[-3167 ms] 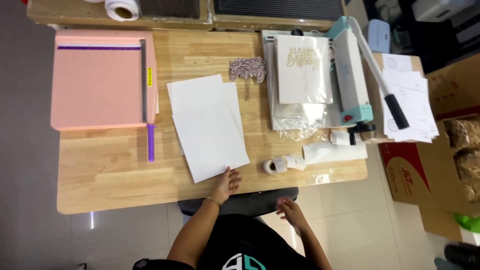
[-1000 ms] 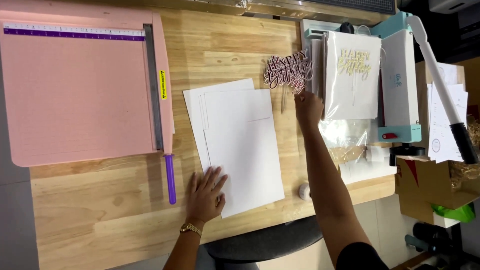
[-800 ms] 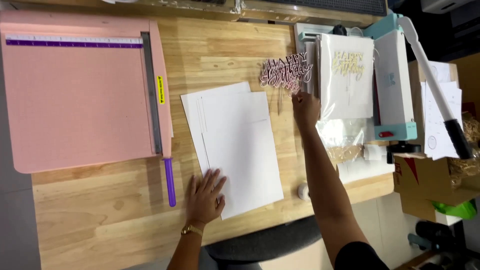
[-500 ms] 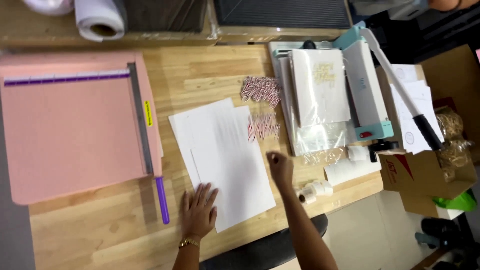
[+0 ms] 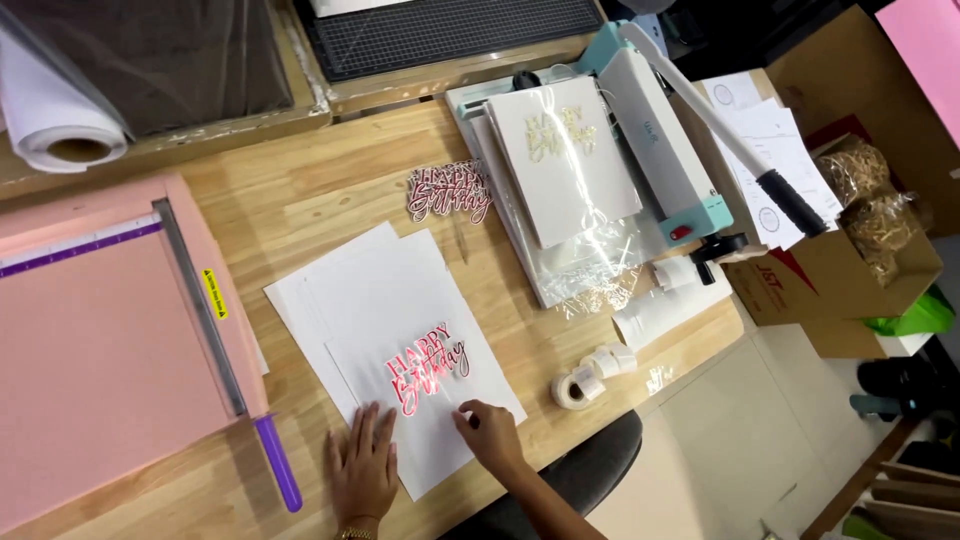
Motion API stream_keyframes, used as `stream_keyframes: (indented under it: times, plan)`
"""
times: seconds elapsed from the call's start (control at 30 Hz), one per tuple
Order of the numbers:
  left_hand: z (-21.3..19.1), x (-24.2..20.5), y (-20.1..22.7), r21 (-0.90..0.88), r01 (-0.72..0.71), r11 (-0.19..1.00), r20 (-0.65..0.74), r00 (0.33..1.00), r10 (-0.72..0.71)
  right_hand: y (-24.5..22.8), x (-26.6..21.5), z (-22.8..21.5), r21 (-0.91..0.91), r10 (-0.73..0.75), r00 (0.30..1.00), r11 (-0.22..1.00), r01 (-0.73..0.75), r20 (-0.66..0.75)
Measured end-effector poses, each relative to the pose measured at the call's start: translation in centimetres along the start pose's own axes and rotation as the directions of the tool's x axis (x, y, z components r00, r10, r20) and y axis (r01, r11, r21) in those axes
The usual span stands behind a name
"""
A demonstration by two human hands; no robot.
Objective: The person cuts paper using a paper trimmer, applies adhesive tape to a card, and places the card into a plastic sleeve.
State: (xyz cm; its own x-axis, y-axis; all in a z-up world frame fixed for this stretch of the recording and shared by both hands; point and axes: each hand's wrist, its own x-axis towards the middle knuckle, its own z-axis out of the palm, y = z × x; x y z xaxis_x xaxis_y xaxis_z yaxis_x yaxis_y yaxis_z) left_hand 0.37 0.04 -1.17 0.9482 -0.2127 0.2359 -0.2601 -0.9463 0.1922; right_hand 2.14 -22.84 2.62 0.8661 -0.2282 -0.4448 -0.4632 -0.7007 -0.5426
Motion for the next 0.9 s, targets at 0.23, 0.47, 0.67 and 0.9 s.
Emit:
stream_keyframes:
  times: [0.23,0.47,0.67,0.9]
  plan:
    - [0.4,-0.4,-0.2,0.024,0.002,1.0,0.005,1.0,-0.002,-1.1,0.7,0.5,0.004,0.021,0.997,1.0,-0.021,0.08]
    - [0.2,0.2,0.0,-0.014,0.018,1.0,-0.026,0.999,-0.018,-1.3,0.8,1.1,0.046,0.031,0.996,0.998,-0.034,0.083]
    - [0.3,-0.1,0.3,-0.007,0.02,1.0,-0.01,1.0,-0.02,-1.4,0.6,1.3,0.026,0.002,0.995,1.0,-0.005,0.1]
    - [0.4,1.0,0.3,0.022,0.023,0.999,-0.035,0.999,-0.022,0.3,2.3,3.0,-0.027,-0.052,0.998,0.998,0.053,0.026]
